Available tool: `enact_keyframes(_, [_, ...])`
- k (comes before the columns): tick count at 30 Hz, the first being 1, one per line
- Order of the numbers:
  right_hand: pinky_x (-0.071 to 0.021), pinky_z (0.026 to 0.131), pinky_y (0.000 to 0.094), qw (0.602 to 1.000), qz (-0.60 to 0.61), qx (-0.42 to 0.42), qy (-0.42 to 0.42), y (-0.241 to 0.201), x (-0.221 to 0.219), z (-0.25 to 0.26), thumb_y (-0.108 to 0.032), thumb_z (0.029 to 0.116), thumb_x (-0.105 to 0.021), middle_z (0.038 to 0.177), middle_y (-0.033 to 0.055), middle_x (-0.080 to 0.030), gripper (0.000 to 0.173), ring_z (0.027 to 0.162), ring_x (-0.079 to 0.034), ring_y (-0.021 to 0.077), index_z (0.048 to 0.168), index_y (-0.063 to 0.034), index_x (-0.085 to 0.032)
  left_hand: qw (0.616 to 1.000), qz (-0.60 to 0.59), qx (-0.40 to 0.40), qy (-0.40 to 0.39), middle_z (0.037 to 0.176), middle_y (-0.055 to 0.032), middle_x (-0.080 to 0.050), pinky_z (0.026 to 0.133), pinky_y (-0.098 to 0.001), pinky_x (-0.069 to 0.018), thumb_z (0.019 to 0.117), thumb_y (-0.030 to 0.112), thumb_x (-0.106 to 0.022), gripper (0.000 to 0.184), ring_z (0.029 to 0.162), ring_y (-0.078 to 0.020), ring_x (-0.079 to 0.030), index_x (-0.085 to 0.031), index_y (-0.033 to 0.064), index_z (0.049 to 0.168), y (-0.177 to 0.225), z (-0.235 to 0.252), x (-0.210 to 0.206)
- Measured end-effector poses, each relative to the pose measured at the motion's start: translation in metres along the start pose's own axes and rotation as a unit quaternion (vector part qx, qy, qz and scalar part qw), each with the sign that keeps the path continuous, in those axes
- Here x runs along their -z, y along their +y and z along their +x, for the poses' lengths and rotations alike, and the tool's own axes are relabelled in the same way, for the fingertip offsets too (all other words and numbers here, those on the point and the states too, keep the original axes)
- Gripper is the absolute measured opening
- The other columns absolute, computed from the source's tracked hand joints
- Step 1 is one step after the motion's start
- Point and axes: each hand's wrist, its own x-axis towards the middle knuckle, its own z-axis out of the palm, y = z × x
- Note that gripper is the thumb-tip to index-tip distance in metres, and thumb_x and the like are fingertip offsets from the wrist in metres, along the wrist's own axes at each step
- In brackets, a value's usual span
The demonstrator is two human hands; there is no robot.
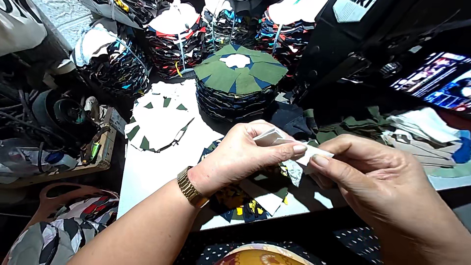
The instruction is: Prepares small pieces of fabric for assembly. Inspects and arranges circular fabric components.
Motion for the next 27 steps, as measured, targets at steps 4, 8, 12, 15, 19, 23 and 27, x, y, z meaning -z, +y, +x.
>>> enact_keyframes(4, [-0.0557,0.069,0.0167,0.999,-0.023,0.022,0.018,0.003,0.002,0.003,-0.02,0.0964,-0.066,0.094,-0.0068,-0.067,0.005,0.079,-0.064,0.0036,0.094,-0.0188,-0.07,1.0,-0.011,-0.021,0.009,0.085,-0.0064,-0.072,0.072,-0.0222,-0.0567,0.0943,0.002,-0.07,0.006,0.078,-0.0075,-0.067,-0.074,-0.0019,0.097,0.003,0.0,0.001])
enact_keyframes(8, [-0.0601,0.074,0.0201,0.996,0.07,-0.063,-0.003,-0.004,-0.002,0.004,-0.025,0.0893,-0.075,0.111,0.0006,-0.071,0.039,0.089,-0.071,0.0082,0.124,-0.0154,-0.061,0.999,-0.015,-0.031,-0.002,0.083,-0.0074,-0.071,0.071,-0.0221,-0.057,0.0942,0.001,-0.07,0.006,0.075,-0.008,-0.067,-0.073,-0.0035,0.097,-0.001,0.001,0.0])
enact_keyframes(12, [-0.0612,0.07,0.0203,0.989,0.098,-0.097,0.046,-0.004,-0.007,0.002,-0.001,0.0862,-0.07,0.094,0.001,-0.072,0.036,0.076,-0.071,0.0066,0.12,-0.0123,-0.064,0.997,0.041,-0.067,0.007,0.08,-0.0044,-0.069,0.065,-0.0191,-0.0536,0.0939,0.002,-0.071,0.005,0.07,-0.005,-0.063,-0.072,-0.0019,0.096,-0.001,0.002,0.003])
enact_keyframes(15, [-0.0613,0.073,0.0203,0.991,0.079,-0.074,0.079,-0.004,-0.007,0.0,0.004,0.0867,-0.067,0.094,-0.0015,-0.07,0.031,0.078,-0.069,0.0054,0.114,-0.0115,-0.066,0.991,0.104,-0.089,0.014,0.074,-0.0029,-0.066,0.06,-0.0184,-0.0521,0.0929,0.004,-0.073,0.006,0.064,-0.0045,-0.061,-0.07,-0.0007,0.092,0.001,0.003,0.008])
enact_keyframes(19, [-0.0604,0.066,0.0197,0.993,-0.042,-0.059,0.088,-0.005,-0.012,-0.009,-0.006,0.0866,-0.072,0.093,-0.0044,-0.069,0.03,0.075,-0.067,0.0052,0.115,-0.0133,-0.067,0.982,0.169,-0.071,-0.052,0.069,-0.002,-0.063,0.057,-0.0185,-0.0518,0.0935,0.005,-0.073,0.01,0.061,-0.0047,-0.06,-0.065,0.0014,0.088,0.006,0.004,0.02])
enact_keyframes(23, [-0.0587,0.06,0.0174,0.985,-0.142,-0.054,0.084,0.0,-0.025,-0.019,-0.011,0.0863,-0.072,0.092,-0.0057,-0.07,0.025,0.071,-0.067,0.0023,0.111,-0.0125,-0.066,0.957,0.277,-0.009,-0.087,0.069,0.0004,-0.066,0.057,-0.0171,-0.0528,0.0916,0.009,-0.076,0.011,0.06,-0.0014,-0.062,-0.067,0.0042,0.088,0.011,0.002,0.022])
enact_keyframes(27, [-0.055,0.062,0.0161,0.958,-0.278,0.011,0.061,0.016,-0.032,-0.022,-0.013,0.0913,-0.068,0.087,0.0001,-0.066,0.022,0.069,-0.062,0.001,0.112,-0.0048,-0.065,0.921,0.378,0.013,-0.093,0.07,0.0009,-0.064,0.057,-0.0213,-0.049,0.0924,0.013,-0.076,0.013,0.061,-0.0037,-0.059,-0.066,0.0078,0.086,0.006,0.003,0.02])
